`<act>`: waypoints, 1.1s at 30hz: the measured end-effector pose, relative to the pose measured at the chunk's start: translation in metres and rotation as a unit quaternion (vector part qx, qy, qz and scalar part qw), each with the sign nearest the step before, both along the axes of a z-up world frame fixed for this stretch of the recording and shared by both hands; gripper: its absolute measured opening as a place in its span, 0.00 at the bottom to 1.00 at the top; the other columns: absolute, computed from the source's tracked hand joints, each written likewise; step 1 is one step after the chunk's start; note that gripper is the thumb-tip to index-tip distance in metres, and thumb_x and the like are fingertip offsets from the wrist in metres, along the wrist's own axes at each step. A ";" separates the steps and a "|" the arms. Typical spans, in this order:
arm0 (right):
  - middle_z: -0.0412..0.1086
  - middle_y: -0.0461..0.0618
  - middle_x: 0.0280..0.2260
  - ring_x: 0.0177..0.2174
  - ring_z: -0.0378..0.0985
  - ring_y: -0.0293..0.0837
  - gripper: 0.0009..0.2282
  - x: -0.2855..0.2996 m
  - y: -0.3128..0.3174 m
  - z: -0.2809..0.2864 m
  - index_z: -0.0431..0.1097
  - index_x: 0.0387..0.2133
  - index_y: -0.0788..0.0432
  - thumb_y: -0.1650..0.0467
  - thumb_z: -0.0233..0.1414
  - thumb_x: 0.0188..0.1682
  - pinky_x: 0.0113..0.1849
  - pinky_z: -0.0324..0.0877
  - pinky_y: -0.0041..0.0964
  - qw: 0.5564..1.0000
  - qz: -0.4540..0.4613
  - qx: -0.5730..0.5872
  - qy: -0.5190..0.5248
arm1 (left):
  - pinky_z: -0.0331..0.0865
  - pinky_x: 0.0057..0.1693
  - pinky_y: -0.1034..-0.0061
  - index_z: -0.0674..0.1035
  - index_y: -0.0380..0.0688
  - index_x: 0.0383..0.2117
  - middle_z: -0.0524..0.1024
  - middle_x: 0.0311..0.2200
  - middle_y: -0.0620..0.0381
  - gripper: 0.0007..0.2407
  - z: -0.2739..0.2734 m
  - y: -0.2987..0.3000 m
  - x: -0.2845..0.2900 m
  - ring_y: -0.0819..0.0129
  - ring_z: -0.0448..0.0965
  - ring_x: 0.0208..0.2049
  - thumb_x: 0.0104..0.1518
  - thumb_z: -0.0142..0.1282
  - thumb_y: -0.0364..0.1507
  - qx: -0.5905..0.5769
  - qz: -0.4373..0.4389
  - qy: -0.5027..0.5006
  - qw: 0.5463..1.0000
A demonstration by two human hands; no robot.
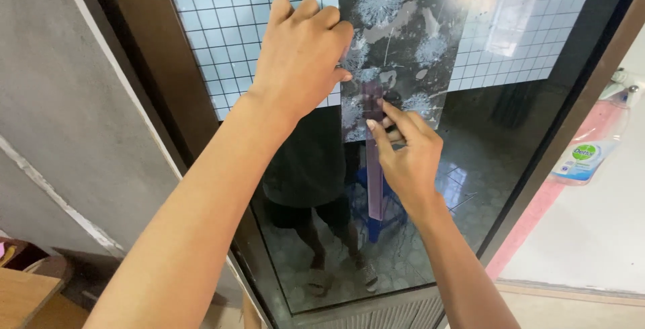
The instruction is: Cutting decorative vinyl film to size and applying it to a glass door after cleaning the surface with spray.
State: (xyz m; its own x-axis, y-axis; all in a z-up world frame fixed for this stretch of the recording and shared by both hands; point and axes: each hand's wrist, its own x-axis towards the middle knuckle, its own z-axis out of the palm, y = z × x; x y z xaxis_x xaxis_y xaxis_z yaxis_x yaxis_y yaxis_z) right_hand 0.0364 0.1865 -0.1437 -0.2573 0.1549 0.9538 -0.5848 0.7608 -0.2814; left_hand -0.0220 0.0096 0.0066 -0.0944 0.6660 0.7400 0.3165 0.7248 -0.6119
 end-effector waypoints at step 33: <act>0.77 0.53 0.27 0.28 0.85 0.42 0.06 0.005 -0.007 0.002 0.74 0.36 0.66 0.76 0.62 0.50 0.32 0.80 0.27 0.988 0.091 -0.107 -0.069 | 0.61 0.52 0.62 0.80 0.59 0.32 0.76 0.33 0.69 0.18 -0.002 0.004 -0.004 0.63 0.73 0.40 0.48 0.67 0.54 -0.008 0.050 0.009 0.999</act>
State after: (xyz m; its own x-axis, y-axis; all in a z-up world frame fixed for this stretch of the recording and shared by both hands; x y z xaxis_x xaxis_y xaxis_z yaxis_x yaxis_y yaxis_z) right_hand 0.0415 0.1792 -0.1413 -0.4247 0.2877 0.8584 -0.6518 0.5609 -0.5105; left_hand -0.0263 0.0135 0.0043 -0.1477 0.6654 0.7318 0.2322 0.7425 -0.6283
